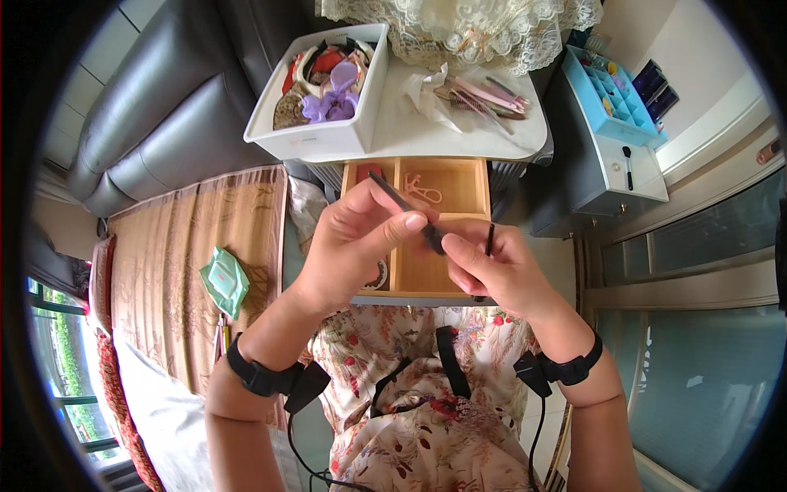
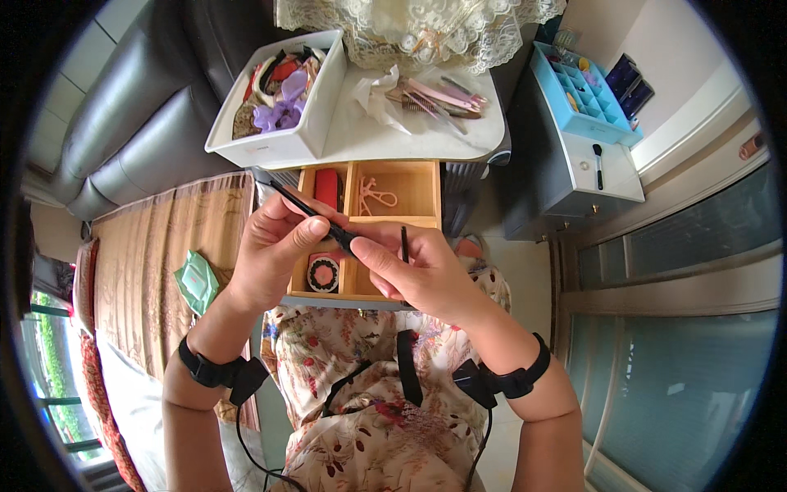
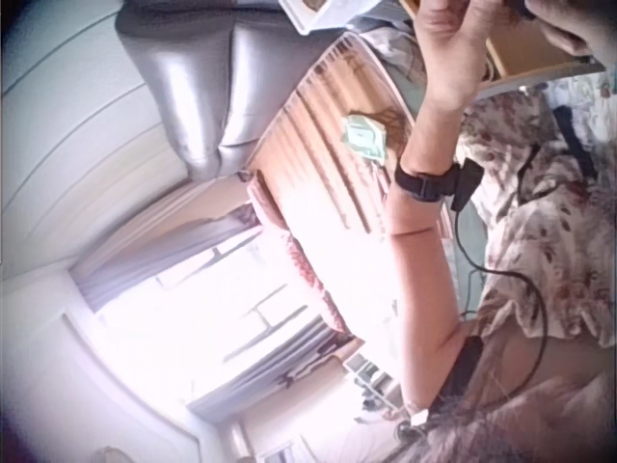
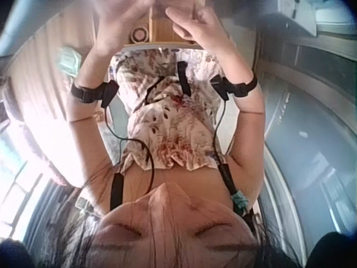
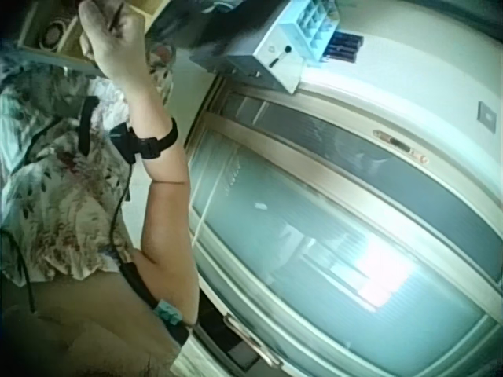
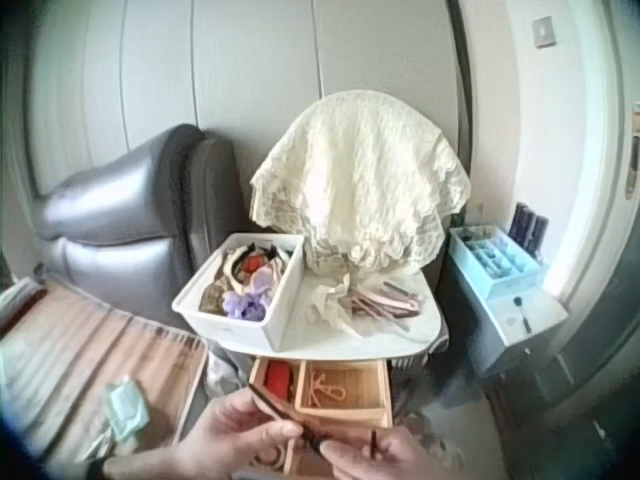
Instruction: Cleaning and organizing a small wooden drawer with wet wipes and cosmetic items.
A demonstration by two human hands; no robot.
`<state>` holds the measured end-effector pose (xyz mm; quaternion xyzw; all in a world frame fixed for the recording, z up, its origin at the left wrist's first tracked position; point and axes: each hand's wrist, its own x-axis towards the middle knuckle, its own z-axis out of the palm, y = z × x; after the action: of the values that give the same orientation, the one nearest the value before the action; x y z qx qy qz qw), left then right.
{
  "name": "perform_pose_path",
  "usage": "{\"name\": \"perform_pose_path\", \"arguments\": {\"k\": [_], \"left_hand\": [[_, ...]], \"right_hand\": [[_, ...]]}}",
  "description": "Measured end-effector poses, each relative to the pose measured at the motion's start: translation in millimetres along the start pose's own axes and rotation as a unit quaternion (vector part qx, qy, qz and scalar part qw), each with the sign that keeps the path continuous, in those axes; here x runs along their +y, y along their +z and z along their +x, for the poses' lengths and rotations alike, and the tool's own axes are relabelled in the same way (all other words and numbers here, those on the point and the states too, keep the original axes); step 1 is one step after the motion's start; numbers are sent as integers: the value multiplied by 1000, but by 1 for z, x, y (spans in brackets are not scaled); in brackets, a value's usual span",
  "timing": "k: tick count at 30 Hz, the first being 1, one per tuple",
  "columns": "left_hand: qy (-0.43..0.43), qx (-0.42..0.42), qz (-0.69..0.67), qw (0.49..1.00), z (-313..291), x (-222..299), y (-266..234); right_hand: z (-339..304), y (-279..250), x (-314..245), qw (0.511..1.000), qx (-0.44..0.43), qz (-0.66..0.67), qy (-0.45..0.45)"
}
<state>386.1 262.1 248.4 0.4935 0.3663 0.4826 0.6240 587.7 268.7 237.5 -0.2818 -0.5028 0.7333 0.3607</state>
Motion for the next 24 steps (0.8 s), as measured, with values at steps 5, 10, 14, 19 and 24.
{"name": "perform_pose_path", "arguments": {"k": [5,10,14,19,24], "left_hand": [[12,-15,14,1000,1,12,21],[3,5,12,1000,9,12,27],[4,17,36,999,19,15,18],[0,57,63,996,25,7,7],[16,113,45,992,27,-7,-4]], "right_hand": [[-6,-2,1,979,77,-148,-113],[-11,-2,-2,967,120,-176,-141],[-1,-11,-21,999,34,-32,-12],[18,-10,-1,993,69,-60,-80],[32,-4,9,952,133,-237,-140]]}}
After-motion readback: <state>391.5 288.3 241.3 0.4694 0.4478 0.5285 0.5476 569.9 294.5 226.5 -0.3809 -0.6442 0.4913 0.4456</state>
